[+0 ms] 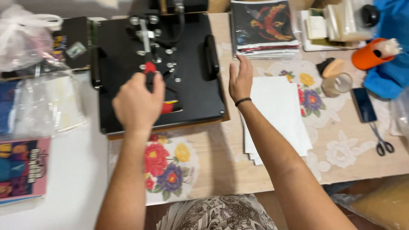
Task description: Operating a manual heat press machine to transfer designs onto sheets, involving alignment of materials and engagement of the press lever.
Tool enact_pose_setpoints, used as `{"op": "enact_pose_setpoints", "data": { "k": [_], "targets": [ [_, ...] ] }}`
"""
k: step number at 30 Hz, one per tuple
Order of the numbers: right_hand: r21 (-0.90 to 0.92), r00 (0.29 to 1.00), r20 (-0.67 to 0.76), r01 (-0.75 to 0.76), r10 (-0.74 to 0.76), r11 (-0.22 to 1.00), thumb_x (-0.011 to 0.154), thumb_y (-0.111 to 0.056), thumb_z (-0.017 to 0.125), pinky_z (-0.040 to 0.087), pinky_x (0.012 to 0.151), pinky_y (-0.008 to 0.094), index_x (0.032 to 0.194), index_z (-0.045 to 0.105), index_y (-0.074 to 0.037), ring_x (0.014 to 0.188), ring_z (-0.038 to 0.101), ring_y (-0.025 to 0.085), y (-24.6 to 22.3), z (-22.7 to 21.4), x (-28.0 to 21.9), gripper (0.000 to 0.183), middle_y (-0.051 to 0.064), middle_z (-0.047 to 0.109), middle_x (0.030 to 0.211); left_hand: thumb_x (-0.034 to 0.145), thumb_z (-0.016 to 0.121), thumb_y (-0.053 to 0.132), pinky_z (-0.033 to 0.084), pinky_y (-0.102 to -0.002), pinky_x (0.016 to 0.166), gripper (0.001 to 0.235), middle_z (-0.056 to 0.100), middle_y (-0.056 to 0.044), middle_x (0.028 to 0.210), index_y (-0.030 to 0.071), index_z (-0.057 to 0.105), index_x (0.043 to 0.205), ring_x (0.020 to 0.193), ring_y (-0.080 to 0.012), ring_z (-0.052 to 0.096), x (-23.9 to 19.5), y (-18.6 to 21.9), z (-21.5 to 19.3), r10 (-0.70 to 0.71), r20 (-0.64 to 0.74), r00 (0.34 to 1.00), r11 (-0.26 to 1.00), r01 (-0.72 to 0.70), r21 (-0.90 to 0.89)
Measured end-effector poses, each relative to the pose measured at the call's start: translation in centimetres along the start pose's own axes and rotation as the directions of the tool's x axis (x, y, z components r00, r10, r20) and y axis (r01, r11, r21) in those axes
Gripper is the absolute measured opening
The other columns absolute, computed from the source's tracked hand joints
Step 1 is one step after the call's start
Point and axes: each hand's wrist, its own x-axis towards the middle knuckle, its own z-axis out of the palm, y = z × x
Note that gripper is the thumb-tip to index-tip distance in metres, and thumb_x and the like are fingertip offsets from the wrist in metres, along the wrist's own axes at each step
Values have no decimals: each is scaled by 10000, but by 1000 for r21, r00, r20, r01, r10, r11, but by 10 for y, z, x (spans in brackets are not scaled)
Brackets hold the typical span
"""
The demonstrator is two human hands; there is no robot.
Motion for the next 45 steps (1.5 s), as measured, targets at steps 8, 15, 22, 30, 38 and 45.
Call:
{"op": "enact_pose_setpoints", "data": {
  "k": [8, 15, 22, 30, 38, 45],
  "targets": [
    [-576, 875, 53, -367, 482, 730, 777, -473, 758, 326, 1120, 509, 1355, 567, -11, 1339, 402, 432, 220, -110, -93, 765, 276, 449, 1440, 1096, 595, 495, 467, -559, 580, 473, 663, -151, 732, 96, 624, 843, 721, -453, 649, 0, -18, 17, -56, 67, 996, 988, 46, 151],
    [-597, 436, 148, -677, 888, 431, 698, -644, 807, 458, 952, 472, 1258, 553, -90, 1207, 507, 321, 220, -178, -78, 828, 136, 525, 1309, 1174, 646, 449, 446, -509, 646, 461, 620, -43, 755, 110, 627, 861, 745, -352, 598, 0, -31, 19, -58, 88, 994, 992, 47, 113],
    [-420, 239, 208, -854, 949, 307, 709, -512, 855, 497, 862, 348, 1080, 601, -168, 985, 622, 190, 237, -197, -67, 566, 4, 653, 1093, 1253, 673, 445, 420, -499, 663, 548, 535, -38, 701, 112, 567, 830, 687, -342, 521, 0, -48, 22, -102, 132, 986, 990, 87, 114],
    [-70, 259, 205, -958, 944, 279, 796, -229, 826, 563, 665, 227, 982, 688, -179, 732, 620, 83, 307, -201, -97, 238, -38, 682, 857, 1274, 689, 387, 406, -461, 743, 601, 406, 11, 679, 102, 475, 791, 644, -245, 388, -2, -39, 16, -123, 142, 982, 992, 120, 30],
    [71, 294, 352, -955, 889, 288, 910, -288, 795, 391, 601, 181, 671, 561, -248, 660, 464, 28, 260, -225, -84, 337, -125, 535, 702, 1265, 677, 369, 345, -427, 678, 662, 312, 11, 659, 113, 355, 746, 650, -221, 303, -1, -29, 11, -157, 157, 975, 988, 156, 15],
    [233, 335, 452, -939, 826, 253, 917, -278, 759, 418, 555, 209, 862, 674, -207, 627, 523, 35, 252, -204, -105, 124, -81, 616, 735, 1244, 660, 413, 385, -443, 661, 630, 404, 8, 648, 119, 427, 739, 649, -243, 393, 1, -32, 14, -149, 146, 978, 989, 146, 28]
  ]
}}
